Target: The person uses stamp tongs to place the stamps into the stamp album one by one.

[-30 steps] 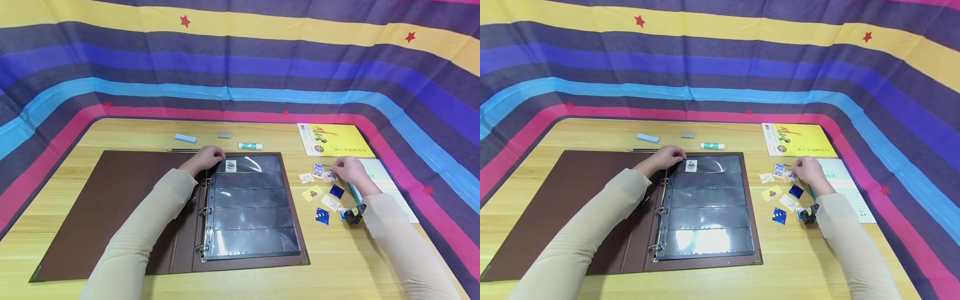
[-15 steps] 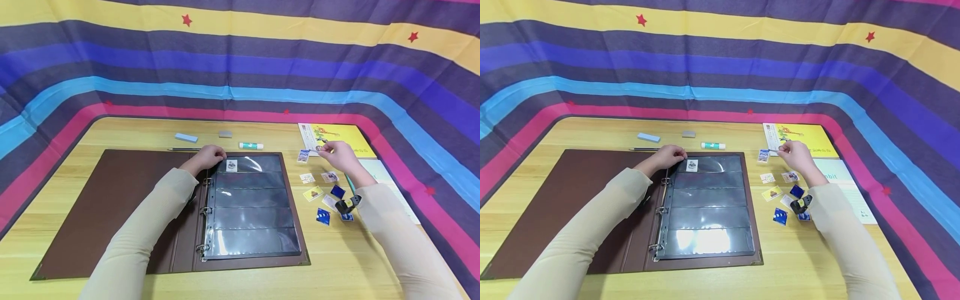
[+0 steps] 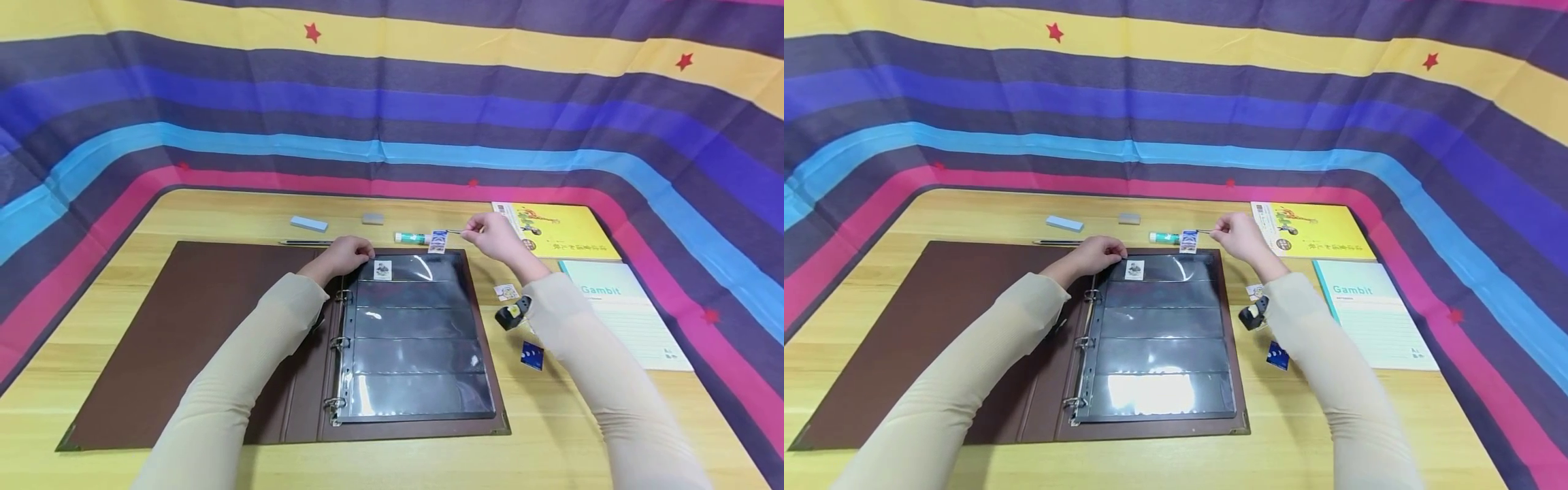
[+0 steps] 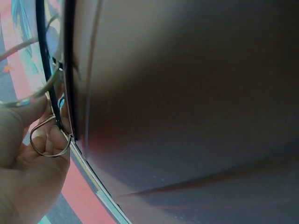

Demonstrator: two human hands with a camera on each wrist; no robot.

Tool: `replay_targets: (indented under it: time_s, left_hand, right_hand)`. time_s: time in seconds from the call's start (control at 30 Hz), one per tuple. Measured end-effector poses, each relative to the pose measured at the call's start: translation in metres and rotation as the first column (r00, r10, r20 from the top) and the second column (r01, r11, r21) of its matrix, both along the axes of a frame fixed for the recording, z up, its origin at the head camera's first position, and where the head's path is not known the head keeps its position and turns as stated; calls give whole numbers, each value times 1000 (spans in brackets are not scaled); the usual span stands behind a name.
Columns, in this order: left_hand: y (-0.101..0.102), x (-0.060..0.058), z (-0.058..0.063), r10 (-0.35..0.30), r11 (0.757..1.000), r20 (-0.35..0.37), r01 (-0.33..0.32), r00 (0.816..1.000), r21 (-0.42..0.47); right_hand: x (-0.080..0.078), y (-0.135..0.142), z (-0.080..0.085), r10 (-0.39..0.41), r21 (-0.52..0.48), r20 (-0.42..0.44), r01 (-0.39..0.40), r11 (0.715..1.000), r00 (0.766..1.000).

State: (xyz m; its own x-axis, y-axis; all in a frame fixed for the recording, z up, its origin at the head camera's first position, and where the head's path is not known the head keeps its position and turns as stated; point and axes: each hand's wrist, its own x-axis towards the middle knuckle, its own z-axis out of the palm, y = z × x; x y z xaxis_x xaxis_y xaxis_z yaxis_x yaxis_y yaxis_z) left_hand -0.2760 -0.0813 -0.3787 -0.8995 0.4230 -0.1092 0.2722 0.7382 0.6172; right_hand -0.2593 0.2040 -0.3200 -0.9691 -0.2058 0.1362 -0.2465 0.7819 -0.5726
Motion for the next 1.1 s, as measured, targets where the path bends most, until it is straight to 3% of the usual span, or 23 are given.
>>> replay_targets:
  time_s: [0.27,0.53,0.8,1.1]
  left_hand:
    - [3,-2,-1,-16,1000,-20,15,1000,-5]
    - [3,-3,-2,-22,1000,-23,22,999,-3]
    - [2,-2,-2,-16,1000,-25,16,1000,0]
    - [0,-1,-2,1,1000,-2,-1,1000,4]
  right_hand:
    - [-14,-34,-8,0,-12,45,1,1000,999]
    - [-23,-43,-24,45,-51,109,-39,998,993]
    - [-26,-47,-35,124,54,133,-132,990,983]
    - [-28,-55,-38,234,166,91,-246,955,968]
